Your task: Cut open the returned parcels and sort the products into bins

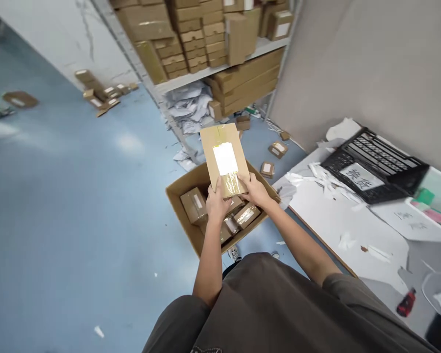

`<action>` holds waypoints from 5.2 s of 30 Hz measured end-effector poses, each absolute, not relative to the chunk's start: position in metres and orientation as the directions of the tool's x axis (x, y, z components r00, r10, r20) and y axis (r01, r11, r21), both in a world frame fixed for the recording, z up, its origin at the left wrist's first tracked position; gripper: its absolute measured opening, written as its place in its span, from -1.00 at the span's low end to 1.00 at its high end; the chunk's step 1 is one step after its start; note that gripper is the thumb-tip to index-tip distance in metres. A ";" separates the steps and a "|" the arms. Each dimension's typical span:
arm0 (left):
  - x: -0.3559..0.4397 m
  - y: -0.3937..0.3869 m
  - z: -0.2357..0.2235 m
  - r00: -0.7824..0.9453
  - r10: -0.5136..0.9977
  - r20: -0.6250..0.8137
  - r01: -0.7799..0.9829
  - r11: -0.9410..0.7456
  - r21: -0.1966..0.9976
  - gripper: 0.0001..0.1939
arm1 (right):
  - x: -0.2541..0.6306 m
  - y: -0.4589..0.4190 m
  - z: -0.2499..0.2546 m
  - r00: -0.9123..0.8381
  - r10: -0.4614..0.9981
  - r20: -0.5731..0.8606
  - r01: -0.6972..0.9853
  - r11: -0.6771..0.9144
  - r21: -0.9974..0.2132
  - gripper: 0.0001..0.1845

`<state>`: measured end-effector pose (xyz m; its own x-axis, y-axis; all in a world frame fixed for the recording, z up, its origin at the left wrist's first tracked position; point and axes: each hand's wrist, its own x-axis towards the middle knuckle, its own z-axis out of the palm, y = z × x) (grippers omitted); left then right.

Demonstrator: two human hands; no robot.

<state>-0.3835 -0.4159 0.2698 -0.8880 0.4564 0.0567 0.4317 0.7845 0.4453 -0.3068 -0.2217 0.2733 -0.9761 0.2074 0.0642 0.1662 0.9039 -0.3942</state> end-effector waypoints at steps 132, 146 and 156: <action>-0.064 0.107 0.201 0.001 1.000 -0.007 0.637 0.005 0.771 -0.24 | 0.123 0.148 0.226 -0.040 0.999 0.009 0.807 0.037 -0.590 -0.20; -0.088 0.066 0.149 0.157 0.979 -0.128 0.634 0.000 0.773 0.16 | 0.137 0.084 0.169 -0.121 0.970 -0.212 0.847 -0.011 -0.532 -0.16; -0.088 0.064 0.144 0.129 0.985 -0.116 0.642 0.006 0.767 -0.11 | 0.139 0.079 0.157 -0.187 0.954 -0.235 0.812 0.015 -0.584 0.08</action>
<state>-0.0877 0.0643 0.1437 0.1288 0.9849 -0.1158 0.6419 0.0062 0.7668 0.1392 0.0790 0.1570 -0.1871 0.9538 -0.2353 0.8116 0.0151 -0.5840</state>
